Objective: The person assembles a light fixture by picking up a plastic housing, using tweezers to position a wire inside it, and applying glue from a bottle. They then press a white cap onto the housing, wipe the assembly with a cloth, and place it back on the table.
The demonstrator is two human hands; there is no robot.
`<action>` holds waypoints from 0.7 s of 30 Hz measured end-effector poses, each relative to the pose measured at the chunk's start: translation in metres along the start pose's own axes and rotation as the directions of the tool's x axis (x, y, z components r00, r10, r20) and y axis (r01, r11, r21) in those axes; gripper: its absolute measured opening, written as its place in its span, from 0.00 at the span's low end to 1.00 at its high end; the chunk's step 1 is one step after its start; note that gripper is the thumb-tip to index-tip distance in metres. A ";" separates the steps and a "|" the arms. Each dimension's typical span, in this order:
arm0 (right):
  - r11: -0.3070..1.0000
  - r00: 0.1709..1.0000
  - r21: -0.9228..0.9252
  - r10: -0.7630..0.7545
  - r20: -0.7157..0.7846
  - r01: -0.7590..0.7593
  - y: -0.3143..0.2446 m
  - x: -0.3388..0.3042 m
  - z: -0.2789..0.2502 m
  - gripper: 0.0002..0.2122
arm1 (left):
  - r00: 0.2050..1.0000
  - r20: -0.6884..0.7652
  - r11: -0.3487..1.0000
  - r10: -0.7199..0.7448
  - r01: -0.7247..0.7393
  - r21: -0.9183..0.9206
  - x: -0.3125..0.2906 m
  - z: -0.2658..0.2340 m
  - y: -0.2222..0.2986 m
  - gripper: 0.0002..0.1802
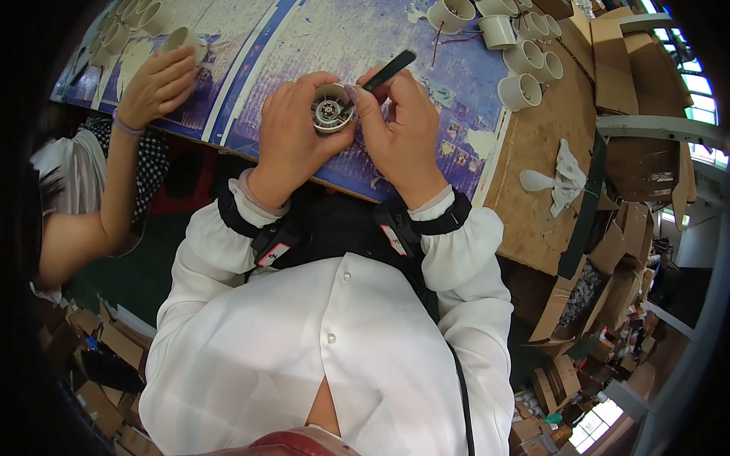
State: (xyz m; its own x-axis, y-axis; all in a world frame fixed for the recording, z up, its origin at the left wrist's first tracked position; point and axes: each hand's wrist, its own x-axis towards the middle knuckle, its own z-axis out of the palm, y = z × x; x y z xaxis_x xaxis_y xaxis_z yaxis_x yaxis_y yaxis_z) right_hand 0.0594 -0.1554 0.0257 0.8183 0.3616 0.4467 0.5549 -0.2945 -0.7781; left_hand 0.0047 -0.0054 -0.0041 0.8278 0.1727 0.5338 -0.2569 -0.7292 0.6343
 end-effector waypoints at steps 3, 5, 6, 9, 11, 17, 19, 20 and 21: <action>1.000 0.999 -0.012 0.014 -0.029 -0.015 -0.004 -0.001 -0.001 0.06 | 1.000 -0.003 1.000 0.004 -0.004 0.005 -0.001 0.001 -0.001 0.33; 0.995 0.999 -0.095 -0.008 -0.035 0.005 -0.006 -0.002 -0.003 0.05 | 1.000 -0.015 1.000 0.013 -0.013 0.005 -0.001 0.003 -0.002 0.33; 0.995 0.999 -0.095 -0.010 -0.034 0.007 -0.005 -0.001 -0.004 0.05 | 1.000 -0.022 1.000 0.017 -0.017 0.005 -0.001 0.003 -0.002 0.33; 0.993 0.996 -0.079 -0.084 -0.006 0.083 -0.003 0.000 -0.010 0.05 | 1.000 -0.020 1.000 0.013 -0.012 0.011 -0.001 0.002 -0.001 0.33; 0.993 0.996 -0.078 -0.089 0.010 0.089 -0.004 -0.001 -0.010 0.05 | 1.000 -0.020 1.000 0.010 -0.009 0.014 -0.001 0.002 0.000 0.33; 0.995 0.995 -0.050 -0.082 0.053 0.085 -0.005 -0.002 -0.008 0.05 | 1.000 -0.020 1.000 0.004 -0.003 0.012 -0.002 0.002 0.000 0.33; 0.995 0.995 -0.049 -0.085 0.047 0.087 -0.004 -0.002 -0.009 0.05 | 1.000 -0.018 1.000 0.002 -0.002 0.010 -0.001 0.002 0.000 0.33; 0.995 0.995 -0.046 -0.088 0.042 0.090 -0.003 -0.002 -0.010 0.05 | 1.000 -0.018 1.000 0.005 -0.004 0.009 -0.001 0.002 0.000 0.33; 0.995 0.995 -0.045 -0.091 0.037 0.093 -0.002 -0.001 -0.010 0.05 | 1.000 -0.019 1.000 0.007 -0.007 0.008 -0.001 0.002 0.000 0.33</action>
State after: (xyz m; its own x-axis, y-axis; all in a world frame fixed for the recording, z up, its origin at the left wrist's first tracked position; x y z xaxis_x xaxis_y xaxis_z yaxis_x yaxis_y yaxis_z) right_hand 0.0584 -0.1640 0.0312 0.7581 0.4194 0.4993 0.6347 -0.2987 -0.7127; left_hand 0.0049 -0.0065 -0.0061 0.8165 0.1794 0.5488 -0.2591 -0.7355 0.6260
